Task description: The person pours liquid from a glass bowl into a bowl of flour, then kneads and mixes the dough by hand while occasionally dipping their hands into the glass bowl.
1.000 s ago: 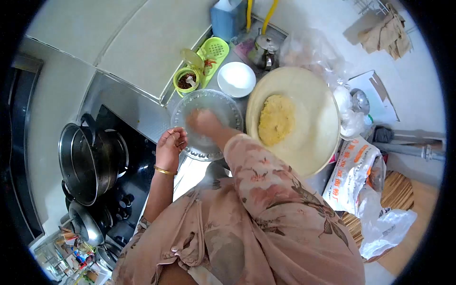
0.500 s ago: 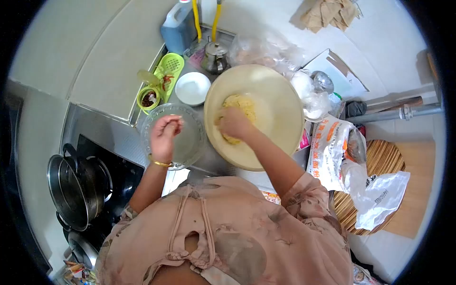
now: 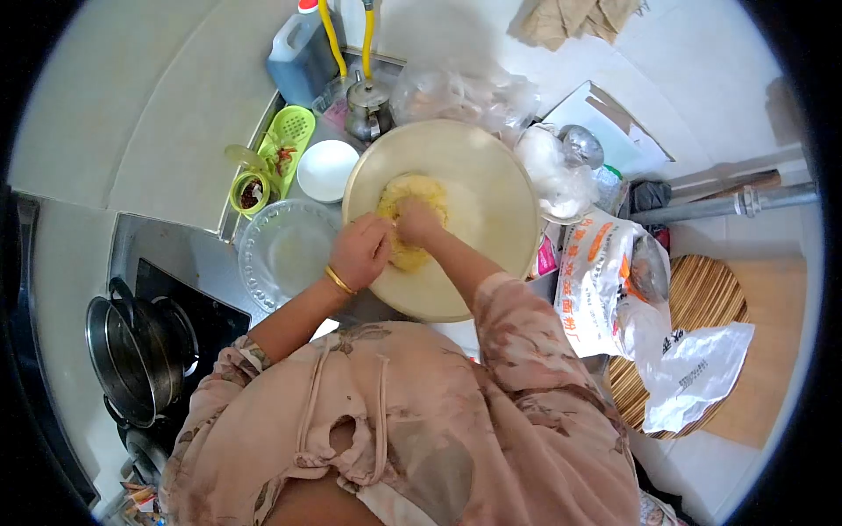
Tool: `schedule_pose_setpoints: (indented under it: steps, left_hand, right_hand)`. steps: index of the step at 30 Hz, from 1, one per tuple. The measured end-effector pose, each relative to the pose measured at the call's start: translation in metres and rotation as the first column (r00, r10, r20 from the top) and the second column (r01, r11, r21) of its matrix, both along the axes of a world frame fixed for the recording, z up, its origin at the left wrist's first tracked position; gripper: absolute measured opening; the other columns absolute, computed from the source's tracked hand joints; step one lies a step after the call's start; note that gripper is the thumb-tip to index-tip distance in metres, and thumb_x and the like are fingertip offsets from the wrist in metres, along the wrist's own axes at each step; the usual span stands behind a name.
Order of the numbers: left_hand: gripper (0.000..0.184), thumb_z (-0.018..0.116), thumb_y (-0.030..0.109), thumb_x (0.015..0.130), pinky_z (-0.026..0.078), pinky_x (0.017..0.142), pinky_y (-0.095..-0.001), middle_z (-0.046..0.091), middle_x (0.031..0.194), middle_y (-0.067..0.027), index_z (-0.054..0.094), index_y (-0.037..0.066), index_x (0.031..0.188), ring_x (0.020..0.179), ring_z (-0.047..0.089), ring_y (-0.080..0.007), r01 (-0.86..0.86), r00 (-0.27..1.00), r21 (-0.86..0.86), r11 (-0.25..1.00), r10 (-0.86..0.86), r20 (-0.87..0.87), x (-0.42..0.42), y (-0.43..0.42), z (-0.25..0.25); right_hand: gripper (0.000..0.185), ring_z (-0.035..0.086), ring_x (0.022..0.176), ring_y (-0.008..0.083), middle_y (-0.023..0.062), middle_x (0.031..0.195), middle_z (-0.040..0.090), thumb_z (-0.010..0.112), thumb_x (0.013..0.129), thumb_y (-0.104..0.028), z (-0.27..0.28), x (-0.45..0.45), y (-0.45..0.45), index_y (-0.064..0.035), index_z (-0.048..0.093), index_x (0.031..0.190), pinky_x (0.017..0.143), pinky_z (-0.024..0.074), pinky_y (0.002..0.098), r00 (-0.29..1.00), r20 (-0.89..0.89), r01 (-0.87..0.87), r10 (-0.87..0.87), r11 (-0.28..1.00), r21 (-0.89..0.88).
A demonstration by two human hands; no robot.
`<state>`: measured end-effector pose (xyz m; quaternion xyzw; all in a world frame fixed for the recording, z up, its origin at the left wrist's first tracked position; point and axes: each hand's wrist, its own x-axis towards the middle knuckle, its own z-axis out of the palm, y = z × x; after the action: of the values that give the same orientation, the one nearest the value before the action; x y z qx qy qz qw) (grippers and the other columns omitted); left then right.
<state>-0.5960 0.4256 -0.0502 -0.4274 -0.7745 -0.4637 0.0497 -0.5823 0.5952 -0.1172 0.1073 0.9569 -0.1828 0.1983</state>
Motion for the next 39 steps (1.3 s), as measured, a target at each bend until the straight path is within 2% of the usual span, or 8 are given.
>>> schedule_pose_setpoints:
  steps: [3,9,15,21,25,31,36,39]
  left_hand:
    - [0.018,0.058,0.004,0.071,0.047,0.063,-0.0394,0.057,0.084,-0.0137,0.057,0.003,0.088,0.073,0.057,-0.0319,-0.036,0.999,0.028,0.999,0.037,-0.017,0.002,0.002,0.002]
    - [0.02,0.059,0.006,0.07,0.047,0.063,-0.039,0.057,0.084,-0.0143,0.057,0.002,0.09,0.074,0.057,-0.0321,-0.039,0.999,0.002,0.999,0.039,0.005,0.0,0.001,0.006]
    - [0.02,0.06,0.003,0.068,0.048,0.062,-0.0383,0.058,0.084,-0.0161,0.057,0.001,0.089,0.072,0.058,-0.0329,-0.021,1.0,-0.001,1.0,0.021,-0.008,0.004,0.0,0.003]
    - [0.021,0.059,0.002,0.068,0.048,0.064,-0.0382,0.059,0.086,-0.0166,0.057,0.001,0.089,0.074,0.058,-0.0333,-0.039,0.998,0.007,0.999,0.039,-0.049,0.003,0.0,0.008]
    - [0.02,0.059,0.005,0.069,0.047,0.062,-0.0377,0.058,0.084,-0.0133,0.058,0.003,0.088,0.072,0.058,-0.0306,-0.062,0.996,0.012,0.998,0.062,-0.059,0.002,0.002,0.001]
    - [0.021,0.059,0.006,0.068,0.047,0.061,-0.0377,0.058,0.083,-0.0116,0.058,0.004,0.09,0.072,0.057,-0.0296,-0.055,0.995,-0.007,0.998,0.054,-0.079,-0.001,0.001,-0.001]
    - [0.022,0.058,0.004,0.068,0.047,0.061,-0.0386,0.058,0.084,-0.0138,0.058,0.002,0.089,0.072,0.057,-0.0315,-0.051,0.997,0.048,0.998,0.053,-0.047,0.001,0.004,0.0]
    - [0.019,0.057,0.0,0.068,0.047,0.061,-0.0388,0.059,0.084,-0.016,0.057,0.001,0.087,0.071,0.058,-0.0337,-0.034,0.999,0.039,0.999,0.035,-0.017,-0.001,0.001,0.002]
  right_hand:
    - [0.055,0.046,0.115,0.0377,0.0241,0.125,0.046,0.067,0.068,-0.022,0.04,0.034,-0.002,-0.0068,0.052,0.119,0.092,0.0408,0.0449,0.963,-0.189,-0.239,0.192,0.933,-0.27]
    - [0.057,0.007,0.135,0.0429,0.0201,0.148,0.008,0.059,0.078,-0.022,0.041,0.062,-0.025,-0.0168,0.043,0.132,0.098,0.0173,0.0688,0.912,-0.058,-0.383,0.407,0.892,0.24]
    - [0.053,0.009,0.135,0.0413,0.0189,0.147,0.011,0.053,0.081,-0.023,0.011,0.064,-0.025,-0.0193,0.043,0.132,0.096,0.0136,0.0719,0.9,-0.276,-0.278,0.337,0.932,0.23]
    - [0.056,0.026,0.13,0.0397,0.0204,0.143,0.022,0.063,0.075,-0.025,0.067,0.044,-0.012,-0.0135,0.047,0.128,0.103,0.0277,0.0513,0.917,0.112,-0.386,0.383,0.922,0.007]
    - [0.047,0.058,0.093,0.0288,0.0163,0.104,0.061,0.074,0.066,-0.03,0.011,0.001,0.07,-0.0093,0.061,0.106,0.08,0.0471,0.0396,0.963,-0.258,0.003,-0.074,0.964,-0.264]
    - [0.047,0.06,0.078,0.0191,0.0068,0.091,0.063,0.061,0.079,-0.047,-0.014,-0.046,0.061,-0.005,0.063,0.099,0.068,0.0484,0.0374,0.761,0.395,0.585,-0.514,0.281,-0.761]
    - [0.052,0.056,0.092,0.0314,0.0175,0.107,0.057,0.055,0.079,-0.049,0.075,-0.005,0.029,-0.0071,0.058,0.11,0.077,0.0463,0.0445,0.966,0.112,0.257,-0.234,0.922,-0.29]
    - [0.058,0.05,0.104,0.0388,0.0216,0.118,0.05,0.056,0.077,-0.046,0.075,0.033,-0.015,-0.0152,0.048,0.125,0.087,0.0412,0.05,0.935,-0.046,0.341,-0.352,0.927,-0.157]
